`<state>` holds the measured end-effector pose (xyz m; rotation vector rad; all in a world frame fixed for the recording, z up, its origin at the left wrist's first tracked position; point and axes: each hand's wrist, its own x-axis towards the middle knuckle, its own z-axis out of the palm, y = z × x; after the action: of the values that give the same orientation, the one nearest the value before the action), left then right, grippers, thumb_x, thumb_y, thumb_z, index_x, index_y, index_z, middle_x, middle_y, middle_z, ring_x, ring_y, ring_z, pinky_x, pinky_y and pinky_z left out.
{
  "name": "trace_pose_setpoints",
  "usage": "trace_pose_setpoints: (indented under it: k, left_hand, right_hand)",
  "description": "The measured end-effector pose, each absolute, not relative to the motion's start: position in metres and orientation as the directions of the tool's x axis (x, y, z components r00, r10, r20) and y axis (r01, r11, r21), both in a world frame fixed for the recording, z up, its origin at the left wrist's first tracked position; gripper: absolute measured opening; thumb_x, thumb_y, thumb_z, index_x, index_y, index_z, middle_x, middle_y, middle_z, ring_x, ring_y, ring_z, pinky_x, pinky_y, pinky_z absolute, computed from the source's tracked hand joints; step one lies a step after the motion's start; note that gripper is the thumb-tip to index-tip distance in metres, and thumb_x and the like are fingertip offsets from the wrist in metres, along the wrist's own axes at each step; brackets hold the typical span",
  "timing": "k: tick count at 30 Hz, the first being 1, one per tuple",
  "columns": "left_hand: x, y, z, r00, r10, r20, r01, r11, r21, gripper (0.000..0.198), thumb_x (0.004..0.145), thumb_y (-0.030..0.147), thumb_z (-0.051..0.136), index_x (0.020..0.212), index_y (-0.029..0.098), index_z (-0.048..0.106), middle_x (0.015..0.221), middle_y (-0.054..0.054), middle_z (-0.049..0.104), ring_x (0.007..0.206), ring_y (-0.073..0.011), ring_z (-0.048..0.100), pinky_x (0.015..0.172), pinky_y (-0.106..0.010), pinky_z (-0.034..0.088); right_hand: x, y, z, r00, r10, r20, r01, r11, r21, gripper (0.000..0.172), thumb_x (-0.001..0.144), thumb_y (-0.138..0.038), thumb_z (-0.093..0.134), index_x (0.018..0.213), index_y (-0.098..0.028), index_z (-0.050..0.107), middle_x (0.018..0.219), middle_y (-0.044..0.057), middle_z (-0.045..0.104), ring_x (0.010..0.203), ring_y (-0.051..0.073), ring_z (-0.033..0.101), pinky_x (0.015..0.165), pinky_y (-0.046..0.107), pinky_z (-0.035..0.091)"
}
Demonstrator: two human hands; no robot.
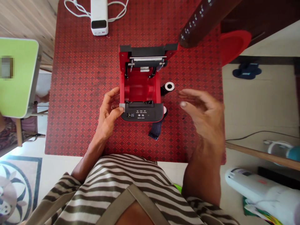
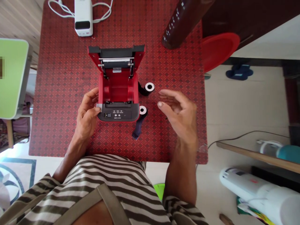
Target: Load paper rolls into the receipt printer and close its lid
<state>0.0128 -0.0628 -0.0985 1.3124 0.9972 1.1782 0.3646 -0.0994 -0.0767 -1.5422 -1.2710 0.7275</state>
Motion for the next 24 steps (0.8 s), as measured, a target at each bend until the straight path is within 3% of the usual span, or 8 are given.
trace_pose_setpoints:
  k: [4, 6, 10, 15, 18, 21, 24]
  left_hand:
    - [0.014, -0.065, -0.097, 0.143, 0.985, 0.099, -0.087, -0.087, 0.992, 0.073, 0.109, 0.066, 0.09, 0.175, 0.041, 0.074, 0.17, -0.007, 0.086, 0.159, -0.0366, 0.081, 0.118, -0.049, 0.072]
    - [0.015, -0.065, -0.096, 0.144, 0.985, 0.097, -0.11, -0.082, 0.991, 0.072, 0.108, 0.064, 0.092, 0.174, 0.041, 0.075, 0.168, -0.007, 0.087, 0.155, -0.036, 0.083, 0.116, -0.049, 0.073]
    - [0.014, -0.065, -0.095, 0.184, 0.979, 0.083, -0.11, -0.064, 0.992, 0.073, 0.11, 0.068, 0.092, 0.174, 0.04, 0.071, 0.168, -0.009, 0.087, 0.152, -0.0379, 0.085, 0.116, -0.053, 0.075]
    - [0.015, -0.065, -0.094, 0.177, 0.982, 0.066, -0.117, -0.045, 0.992, 0.074, 0.108, 0.069, 0.094, 0.173, 0.039, 0.071, 0.17, -0.01, 0.087, 0.155, -0.0387, 0.085, 0.119, -0.054, 0.075]
    - [0.018, -0.066, -0.093, 0.154, 0.986, 0.055, -0.131, -0.035, 0.991, 0.075, 0.106, 0.071, 0.096, 0.17, 0.038, 0.074, 0.168, -0.01, 0.088, 0.158, -0.0393, 0.083, 0.124, -0.056, 0.074]
    - [0.02, -0.065, -0.095, 0.129, 0.99, 0.054, -0.154, -0.034, 0.987, 0.071, 0.11, 0.076, 0.091, 0.168, 0.038, 0.076, 0.168, -0.01, 0.087, 0.16, -0.0395, 0.082, 0.135, -0.06, 0.069]
    - [0.02, -0.067, -0.094, 0.1, 0.99, 0.104, -0.111, -0.093, 0.989, 0.067, 0.117, 0.077, 0.085, 0.17, 0.039, 0.073, 0.172, -0.011, 0.083, 0.164, -0.0408, 0.078, 0.142, -0.064, 0.063]
  right_hand:
    - [0.358, -0.062, -0.104, 0.262, 0.945, 0.198, 0.493, 0.045, -0.869, 0.062, 0.088, -0.046, 0.103, 0.147, -0.032, 0.091, 0.145, 0.011, 0.097, 0.127, 0.037, 0.093, 0.11, 0.062, 0.078]
    - [0.354, -0.049, -0.117, 0.203, 0.954, 0.219, 0.572, 0.066, -0.817, 0.057, 0.091, -0.044, 0.098, 0.146, -0.032, 0.089, 0.143, 0.011, 0.095, 0.127, 0.036, 0.09, 0.109, 0.06, 0.076]
    - [0.349, -0.041, -0.129, 0.194, 0.947, 0.255, 0.673, 0.061, -0.737, 0.044, 0.096, -0.046, 0.092, 0.137, -0.03, 0.09, 0.124, 0.008, 0.093, 0.108, 0.033, 0.084, 0.101, 0.057, 0.073]
    - [0.355, -0.049, -0.108, 0.298, 0.92, 0.253, 0.516, 0.068, -0.854, 0.039, 0.094, -0.059, 0.095, 0.12, -0.032, 0.083, 0.108, 0.004, 0.087, 0.095, 0.03, 0.081, 0.09, 0.052, 0.072]
    - [0.365, -0.067, -0.066, 0.29, 0.91, 0.295, 0.474, 0.131, -0.871, 0.043, 0.096, -0.069, 0.094, 0.122, -0.037, 0.083, 0.11, 0.007, 0.087, 0.098, 0.034, 0.083, 0.091, 0.056, 0.072]
    - [0.366, -0.086, -0.014, 0.062, 0.961, 0.269, 0.408, 0.221, -0.886, 0.047, 0.104, -0.078, 0.089, 0.136, -0.044, 0.091, 0.122, 0.011, 0.091, 0.107, 0.04, 0.088, 0.095, 0.06, 0.075]
    - [0.352, -0.091, 0.023, -0.121, 0.974, 0.19, 0.29, 0.217, -0.932, 0.057, 0.098, -0.084, 0.098, 0.14, -0.044, 0.096, 0.118, 0.007, 0.094, 0.104, 0.039, 0.091, 0.084, 0.054, 0.076]
